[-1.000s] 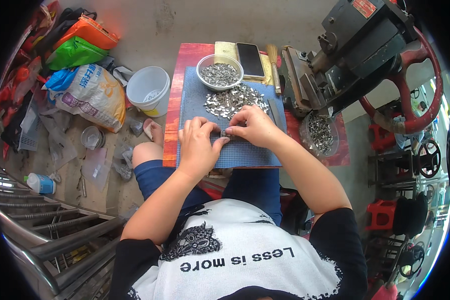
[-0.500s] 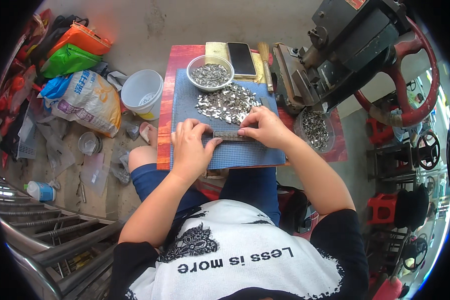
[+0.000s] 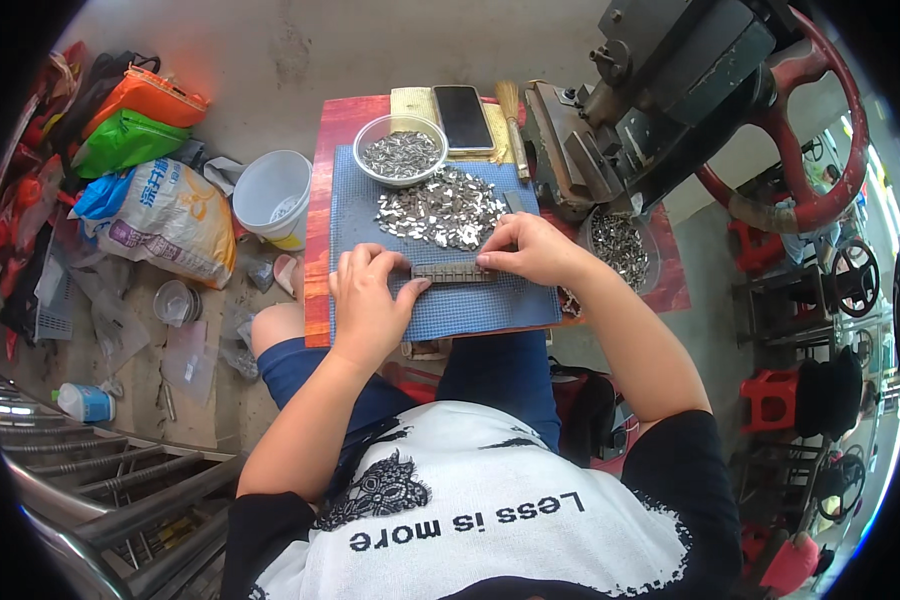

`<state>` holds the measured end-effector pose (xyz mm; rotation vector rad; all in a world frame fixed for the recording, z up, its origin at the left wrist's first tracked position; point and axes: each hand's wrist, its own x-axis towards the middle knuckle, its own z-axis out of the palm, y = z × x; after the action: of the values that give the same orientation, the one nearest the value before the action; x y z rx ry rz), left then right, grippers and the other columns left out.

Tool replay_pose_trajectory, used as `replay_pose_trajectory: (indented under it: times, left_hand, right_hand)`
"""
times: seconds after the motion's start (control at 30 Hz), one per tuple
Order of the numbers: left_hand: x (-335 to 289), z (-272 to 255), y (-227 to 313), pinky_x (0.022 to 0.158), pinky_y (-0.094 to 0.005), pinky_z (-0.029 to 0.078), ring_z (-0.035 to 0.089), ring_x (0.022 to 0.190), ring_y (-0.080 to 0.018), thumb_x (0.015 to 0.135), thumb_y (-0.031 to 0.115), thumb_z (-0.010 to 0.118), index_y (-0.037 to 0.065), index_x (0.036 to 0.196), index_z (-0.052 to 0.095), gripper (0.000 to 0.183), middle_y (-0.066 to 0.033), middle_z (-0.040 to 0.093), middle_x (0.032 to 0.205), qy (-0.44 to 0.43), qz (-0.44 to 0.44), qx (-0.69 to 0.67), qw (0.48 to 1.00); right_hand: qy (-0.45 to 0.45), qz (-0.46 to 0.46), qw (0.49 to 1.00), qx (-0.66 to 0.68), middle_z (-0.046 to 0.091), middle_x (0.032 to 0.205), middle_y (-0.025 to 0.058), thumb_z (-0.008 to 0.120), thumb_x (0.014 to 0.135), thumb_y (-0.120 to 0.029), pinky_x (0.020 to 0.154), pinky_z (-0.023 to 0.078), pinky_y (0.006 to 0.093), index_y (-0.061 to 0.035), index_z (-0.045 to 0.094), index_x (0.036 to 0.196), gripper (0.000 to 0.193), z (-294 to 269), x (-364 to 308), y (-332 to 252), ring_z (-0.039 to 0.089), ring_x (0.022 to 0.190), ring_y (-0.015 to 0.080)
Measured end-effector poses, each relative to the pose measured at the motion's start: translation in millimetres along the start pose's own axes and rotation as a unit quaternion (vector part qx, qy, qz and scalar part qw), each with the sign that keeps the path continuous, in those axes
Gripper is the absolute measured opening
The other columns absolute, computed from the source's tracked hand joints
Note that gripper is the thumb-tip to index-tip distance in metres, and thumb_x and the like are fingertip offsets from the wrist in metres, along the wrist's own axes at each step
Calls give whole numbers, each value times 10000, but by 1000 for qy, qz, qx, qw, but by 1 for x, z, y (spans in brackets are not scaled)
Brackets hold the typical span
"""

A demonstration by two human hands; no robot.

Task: The person arranges small metal pieces into a slotted mold by hand, inserts the mold into a manual press machine, and operates the wheel to press the parts.

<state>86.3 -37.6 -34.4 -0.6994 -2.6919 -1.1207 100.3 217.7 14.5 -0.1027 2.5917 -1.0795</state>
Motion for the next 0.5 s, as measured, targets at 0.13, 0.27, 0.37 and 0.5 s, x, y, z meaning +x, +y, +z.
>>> replay_pose_trajectory:
  times: [0.13, 0.27, 0.37, 0.5]
  left_hand:
    - [1, -1, 2, 932, -403, 358, 520, 1072, -262, 766, 252, 813, 81, 926, 699, 261, -66, 582, 1063, -2, -2, 0, 1000]
    - [2, -1, 0, 927, -405, 358, 520, 1070, -262, 767, 253, 813, 80, 929, 697, 263, -67, 581, 1062, -3, 3, -3, 1000]
    - [1, -2, -1, 923, -407, 359, 519, 1066, -267, 768, 253, 812, 82, 929, 696, 262, -69, 578, 1057, -5, 3, 4, 1000]
    - [-1, -2, 0, 920, -410, 360, 518, 1062, -274, 766, 248, 813, 85, 938, 693, 266, -71, 576, 1053, 4, 10, 4, 1000]
  right_hand:
    - [55, -35, 995, -72, 652, 895, 102, 798, 807, -234, 867, 476, 364, -50, 749, 891, 208, 7, -1, -1, 605, 965, 264]
    - [61, -36, 995, -64, 644, 900, 98, 802, 801, -224, 872, 475, 365, -54, 747, 887, 198, 3, -7, 7, 603, 968, 264]
    - [68, -29, 995, -65, 633, 904, 94, 808, 792, -214, 886, 471, 369, -59, 746, 891, 194, 3, -10, 10, 597, 982, 269]
    - [96, -16, 995, -19, 654, 881, 85, 788, 817, -197, 805, 495, 334, -32, 737, 892, 188, 1, -3, -4, 623, 888, 205]
